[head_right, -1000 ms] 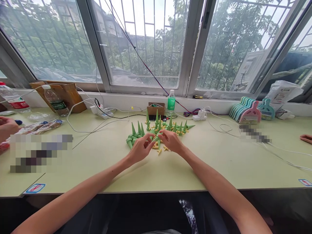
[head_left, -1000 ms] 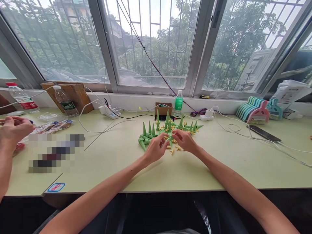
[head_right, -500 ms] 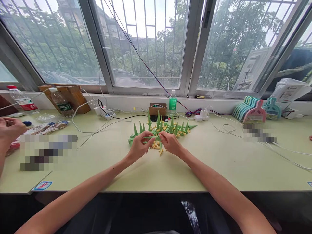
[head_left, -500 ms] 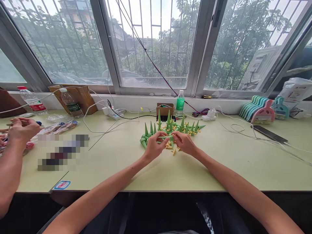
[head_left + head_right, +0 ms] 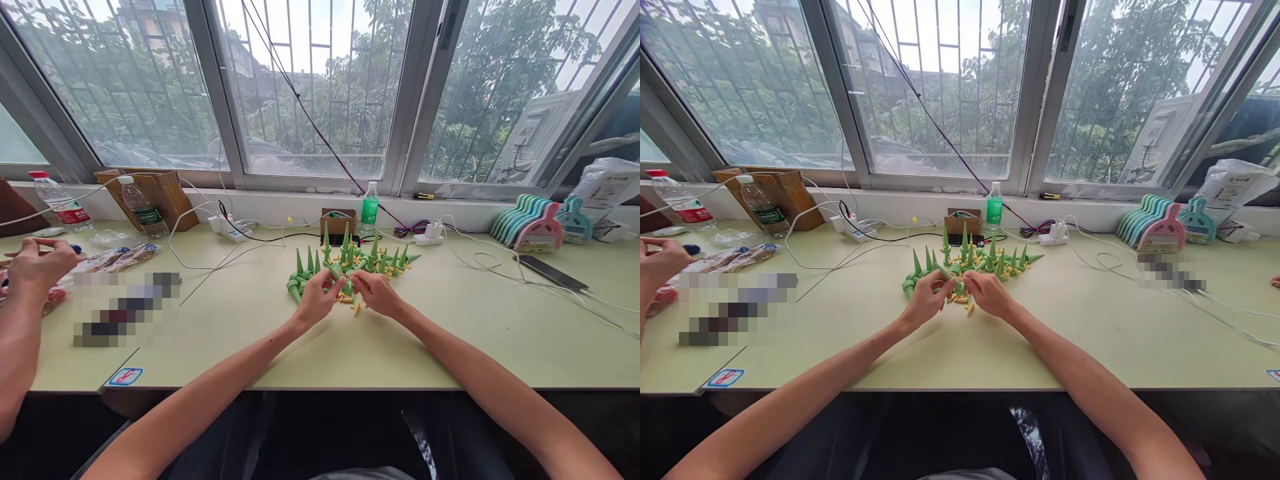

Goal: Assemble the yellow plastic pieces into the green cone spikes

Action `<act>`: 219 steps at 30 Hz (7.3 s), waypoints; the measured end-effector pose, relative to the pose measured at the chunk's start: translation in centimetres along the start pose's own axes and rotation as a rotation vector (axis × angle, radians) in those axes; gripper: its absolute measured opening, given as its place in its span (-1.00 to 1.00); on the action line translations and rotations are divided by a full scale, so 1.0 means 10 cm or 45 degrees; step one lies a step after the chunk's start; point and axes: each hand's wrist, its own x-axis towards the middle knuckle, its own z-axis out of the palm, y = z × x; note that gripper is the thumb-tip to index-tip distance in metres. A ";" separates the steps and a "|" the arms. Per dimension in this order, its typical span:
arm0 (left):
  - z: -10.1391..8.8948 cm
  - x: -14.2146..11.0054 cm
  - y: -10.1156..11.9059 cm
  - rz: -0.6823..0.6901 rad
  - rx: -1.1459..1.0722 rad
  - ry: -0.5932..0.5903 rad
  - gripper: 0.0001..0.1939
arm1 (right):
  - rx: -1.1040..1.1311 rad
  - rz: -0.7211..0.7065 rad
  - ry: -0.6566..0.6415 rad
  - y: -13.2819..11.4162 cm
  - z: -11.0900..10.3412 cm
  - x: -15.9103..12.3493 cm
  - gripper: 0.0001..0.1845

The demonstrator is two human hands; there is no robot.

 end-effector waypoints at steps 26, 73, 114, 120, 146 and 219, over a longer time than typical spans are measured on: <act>0.01 -0.02 0.06 -0.033 -0.039 -0.011 -0.77 | -0.275 -0.019 -0.277 0.04 0.02 0.02 -0.88; -0.02 0.00 0.02 -0.034 0.017 0.187 -0.78 | -0.057 0.115 -0.034 -0.07 -0.03 0.02 -0.77; 0.00 -0.01 0.01 -0.022 -0.032 0.042 -0.79 | 0.081 0.065 -0.104 -0.10 -0.02 0.02 -0.78; 0.00 -0.01 0.00 -0.020 -0.016 0.048 -0.80 | 0.080 0.061 -0.098 -0.10 -0.03 0.03 -0.79; -0.01 -0.01 0.03 -0.018 0.025 0.068 -0.73 | 0.061 -0.006 -0.103 -0.08 -0.04 0.01 -0.74; -0.01 -0.02 0.00 0.072 -0.006 -0.064 -0.76 | -0.009 -0.043 -0.006 -0.14 -0.04 0.01 -0.62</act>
